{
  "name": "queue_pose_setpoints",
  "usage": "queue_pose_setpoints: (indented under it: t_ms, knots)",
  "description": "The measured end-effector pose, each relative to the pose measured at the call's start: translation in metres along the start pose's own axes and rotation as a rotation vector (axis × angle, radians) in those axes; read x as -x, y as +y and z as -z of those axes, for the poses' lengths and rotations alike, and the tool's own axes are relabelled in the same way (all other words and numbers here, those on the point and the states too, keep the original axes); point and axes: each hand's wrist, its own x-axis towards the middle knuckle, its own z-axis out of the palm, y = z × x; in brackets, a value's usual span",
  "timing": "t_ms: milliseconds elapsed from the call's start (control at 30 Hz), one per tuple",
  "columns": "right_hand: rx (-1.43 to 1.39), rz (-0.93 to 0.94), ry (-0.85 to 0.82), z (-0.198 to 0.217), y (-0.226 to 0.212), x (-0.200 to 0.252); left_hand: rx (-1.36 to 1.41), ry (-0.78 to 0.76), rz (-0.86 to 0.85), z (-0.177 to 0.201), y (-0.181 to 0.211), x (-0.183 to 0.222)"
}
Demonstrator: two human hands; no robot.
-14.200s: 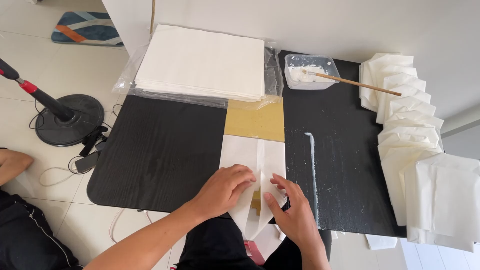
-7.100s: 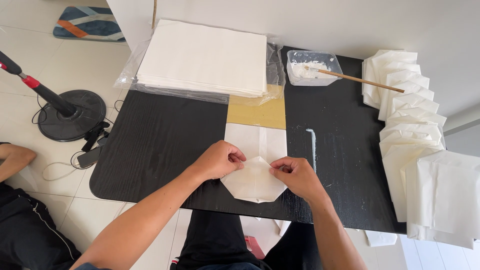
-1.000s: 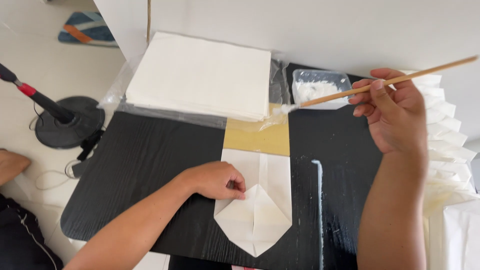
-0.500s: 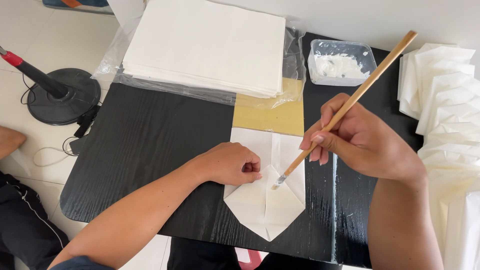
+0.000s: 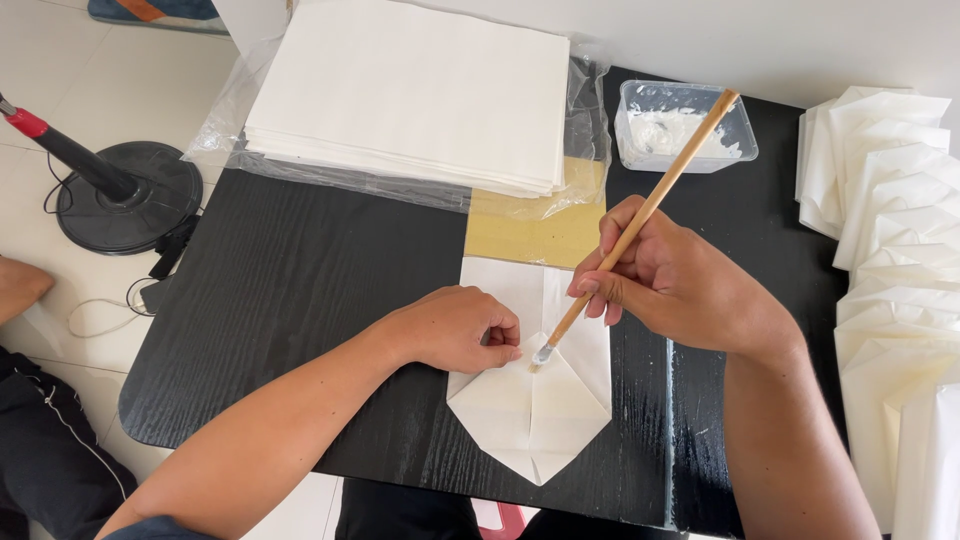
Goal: Folding and gluing the bottom of a paper bag on a small table.
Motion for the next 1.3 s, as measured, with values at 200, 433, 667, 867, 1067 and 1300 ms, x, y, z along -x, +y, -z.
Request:
queue_pose_setpoints:
  t_ms: [200, 433, 667, 867, 1067, 1300]
  knots:
    - [0.011, -0.007, 0.007, -0.001, 0.001, -0.001, -0.001, -0.018, 0.019, 0.003, 0.005, 0.003]
    - [0.032, -0.001, 0.095, -0.001, -0.005, 0.001, -0.002, 0.003, -0.014, -0.001, 0.000, 0.000]
    - [0.034, 0.026, 0.195, 0.005, -0.005, 0.006, 0.012, -0.020, 0.021, 0.003, 0.003, 0.002]
    - [0.011, 0.131, 0.233, 0.009, 0.000, 0.014, 0.051, -0.016, 0.015, 0.003, 0.002, 0.003]
    - [0.117, 0.128, 0.114, 0.007, -0.005, 0.015, 0.056, -0.012, 0.042, 0.004, 0.003, 0.002]
    - [0.144, -0.005, 0.079, -0.008, -0.002, 0.002, 0.056, -0.006, 0.038, 0.003, 0.002, 0.002]
